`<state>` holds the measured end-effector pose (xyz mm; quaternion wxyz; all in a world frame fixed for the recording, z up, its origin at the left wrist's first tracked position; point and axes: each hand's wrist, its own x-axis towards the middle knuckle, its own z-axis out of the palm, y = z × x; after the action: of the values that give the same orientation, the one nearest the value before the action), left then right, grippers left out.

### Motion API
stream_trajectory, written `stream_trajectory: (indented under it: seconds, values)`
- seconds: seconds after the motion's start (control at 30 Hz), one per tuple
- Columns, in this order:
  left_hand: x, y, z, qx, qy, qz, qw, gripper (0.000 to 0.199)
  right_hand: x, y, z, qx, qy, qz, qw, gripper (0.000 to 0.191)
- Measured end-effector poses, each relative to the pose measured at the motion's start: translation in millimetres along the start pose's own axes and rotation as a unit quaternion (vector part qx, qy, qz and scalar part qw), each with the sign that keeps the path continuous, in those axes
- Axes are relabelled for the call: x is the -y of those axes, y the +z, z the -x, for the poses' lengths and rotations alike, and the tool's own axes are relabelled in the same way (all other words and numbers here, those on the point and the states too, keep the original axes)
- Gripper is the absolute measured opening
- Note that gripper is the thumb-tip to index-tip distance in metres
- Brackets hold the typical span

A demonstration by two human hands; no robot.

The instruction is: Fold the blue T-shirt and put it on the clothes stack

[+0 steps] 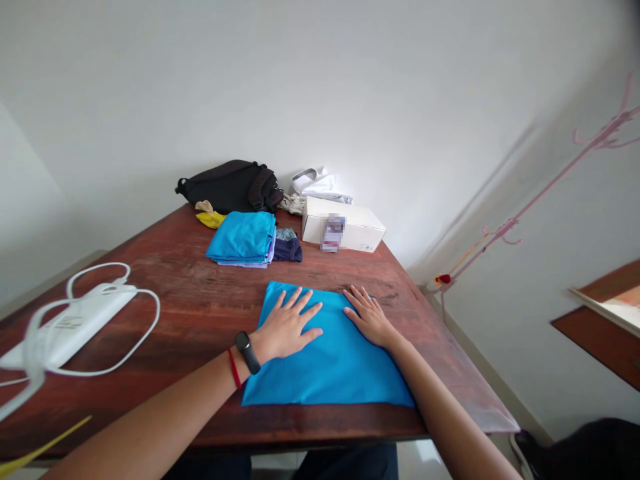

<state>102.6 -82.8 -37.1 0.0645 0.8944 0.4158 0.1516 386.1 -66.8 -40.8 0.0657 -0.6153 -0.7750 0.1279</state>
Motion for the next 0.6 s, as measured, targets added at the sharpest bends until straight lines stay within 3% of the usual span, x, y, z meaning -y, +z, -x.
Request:
stream_trajectory:
  seconds: [0.37,0.5,0.6]
  values:
    - [-4.7,-7.3,-1.7,0.03,-0.007,-0.011,0.999,0.063,-5.6,4.9,-1.6,-0.026,-0.002,-0.025,0.999,0.07]
    - [-4.1,-6.4,-0.6,0.024,0.0,-0.01,1.0,0.07,-14.4,7.2,-4.4,-0.068,-0.012,-0.106,0.992,0.066]
    - [-5.0,-8.1,-1.3,0.009,0.0,-0.003,1.0,0.07,-24.1,7.8,-6.5,-0.13,-0.032,-0.218,0.967,0.061]
